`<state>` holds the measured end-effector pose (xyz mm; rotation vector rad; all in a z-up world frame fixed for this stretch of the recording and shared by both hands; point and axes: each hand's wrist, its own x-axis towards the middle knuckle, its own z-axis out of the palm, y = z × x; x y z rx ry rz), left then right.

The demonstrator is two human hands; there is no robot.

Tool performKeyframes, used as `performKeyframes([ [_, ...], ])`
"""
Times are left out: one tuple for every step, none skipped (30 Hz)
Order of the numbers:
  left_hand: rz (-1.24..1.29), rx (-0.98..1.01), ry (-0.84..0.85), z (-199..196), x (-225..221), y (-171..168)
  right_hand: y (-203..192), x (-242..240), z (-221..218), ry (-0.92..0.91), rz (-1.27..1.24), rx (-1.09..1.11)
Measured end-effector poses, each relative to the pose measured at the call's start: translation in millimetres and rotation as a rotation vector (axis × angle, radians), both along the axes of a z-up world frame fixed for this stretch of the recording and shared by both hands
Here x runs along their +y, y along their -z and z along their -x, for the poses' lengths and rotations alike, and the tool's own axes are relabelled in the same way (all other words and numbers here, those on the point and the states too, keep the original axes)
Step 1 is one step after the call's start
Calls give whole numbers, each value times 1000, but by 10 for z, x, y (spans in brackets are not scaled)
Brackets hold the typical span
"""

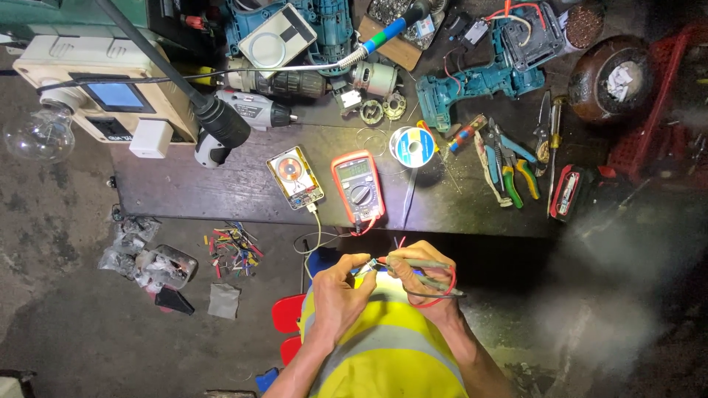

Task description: Testing an electronic module and its wiring using a digital multimeter on a repair bench.

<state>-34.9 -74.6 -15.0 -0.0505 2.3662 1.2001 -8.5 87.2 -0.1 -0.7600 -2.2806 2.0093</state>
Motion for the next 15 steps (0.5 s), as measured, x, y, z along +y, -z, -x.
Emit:
performKeyframes([
  [0, -1, 0, -3, 0, -2, -5, 0, -5, 0, 0, -1],
  [1, -1, 7, -4, 2, -2, -8, 2, -5, -6, 1, -17],
  [2, -1, 13, -5, 3, -4, -12, 4, -6, -12, 1, -32],
  [3, -1, 13, -6, 2, -5, 2, -2, -14, -13, 2, -32],
  [-3, 6, 13, -7, 1, -7, 16, -6, -23, -15, -17, -14],
  [-10, 14, 14, -10, 3, -8, 31, -8, -33, -18, -36, 3],
  [-10, 13, 14, -13, 4, -7, 20, -4, -28, -18, -36, 3],
  [-8, 16, 14, -14, 5, -5, 8, 1, -23, -40, -66, -4],
  [-5, 18, 15, -15, 6, -5, -5, 5, -18, -61, -95, -10],
  [-6, 19, 15, -23, 8, 1, -9, 10, -18, -61, -95, -10],
  [2, 32, 14, -30, 9, 8, -13, 13, -17, -71, -115, -21],
  [11, 46, 12, -39, 9, 14, -15, 15, -17, -81, -133, -32],
  [11, 47, 11, -33, 11, 13, -15, 18, -11, -82, -133, -32],
  [9, 48, 16, -31, 13, 9, -17, 18, -10, -82, -152, -13],
  [7, 49, 21, -29, 15, 6, -18, 19, -8, -83, -172, 6],
])
